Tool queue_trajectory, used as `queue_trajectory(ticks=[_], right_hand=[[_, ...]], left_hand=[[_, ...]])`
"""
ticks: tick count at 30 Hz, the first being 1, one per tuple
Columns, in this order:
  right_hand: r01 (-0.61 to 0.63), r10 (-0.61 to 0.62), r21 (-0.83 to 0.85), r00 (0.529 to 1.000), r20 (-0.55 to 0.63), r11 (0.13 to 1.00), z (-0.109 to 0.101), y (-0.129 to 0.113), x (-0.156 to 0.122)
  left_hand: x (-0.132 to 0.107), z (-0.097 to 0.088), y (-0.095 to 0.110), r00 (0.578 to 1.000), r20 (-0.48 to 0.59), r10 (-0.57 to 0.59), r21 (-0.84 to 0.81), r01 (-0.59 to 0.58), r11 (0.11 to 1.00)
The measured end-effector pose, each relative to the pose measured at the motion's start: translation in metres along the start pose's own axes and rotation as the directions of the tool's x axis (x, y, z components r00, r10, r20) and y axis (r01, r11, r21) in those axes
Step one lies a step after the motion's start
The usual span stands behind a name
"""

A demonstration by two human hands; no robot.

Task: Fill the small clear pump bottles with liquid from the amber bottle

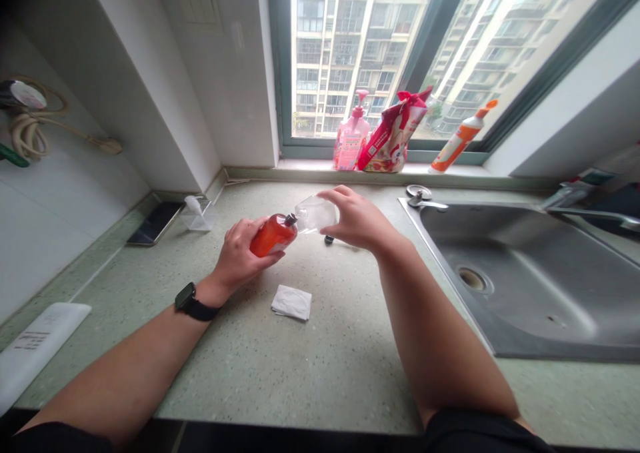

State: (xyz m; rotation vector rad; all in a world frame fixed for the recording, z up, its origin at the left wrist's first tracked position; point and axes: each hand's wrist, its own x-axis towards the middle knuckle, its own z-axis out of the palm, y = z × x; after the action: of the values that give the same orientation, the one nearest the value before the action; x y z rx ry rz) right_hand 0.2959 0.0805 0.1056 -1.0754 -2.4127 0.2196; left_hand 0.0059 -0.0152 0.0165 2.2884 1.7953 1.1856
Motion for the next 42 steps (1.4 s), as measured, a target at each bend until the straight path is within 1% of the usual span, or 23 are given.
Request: queue_trajectory(ticks=[14,21,28,42], right_hand=[[0.009,-0.009,-0.045,1.000,-0.004,0.999,-0.003,-0.006,-0.001],[0.003,-0.003,-0.026,1.000,0.003,1.000,-0.004,-0.007,-0.002],[0.038,-0.035,-0.101,0.999,0.030,0.994,-0.010,-0.012,-0.004],[0.068,-0.067,-0.109,0.998,0.011,0.992,-0.012,-0.012,-0.004]], left_hand=[[-0.001,0.002,-0.001,1.000,0.016,0.007,0.000,-0.007,1.000],[-0.002,0.000,0.001,1.000,0.026,0.001,-0.018,-0.001,1.000],[-0.001,-0.001,0.003,0.999,0.046,-0.012,0.019,0.011,1.000],[-0.001,0.000,0.002,0.999,0.054,-0.004,0.022,0.003,1.000]])
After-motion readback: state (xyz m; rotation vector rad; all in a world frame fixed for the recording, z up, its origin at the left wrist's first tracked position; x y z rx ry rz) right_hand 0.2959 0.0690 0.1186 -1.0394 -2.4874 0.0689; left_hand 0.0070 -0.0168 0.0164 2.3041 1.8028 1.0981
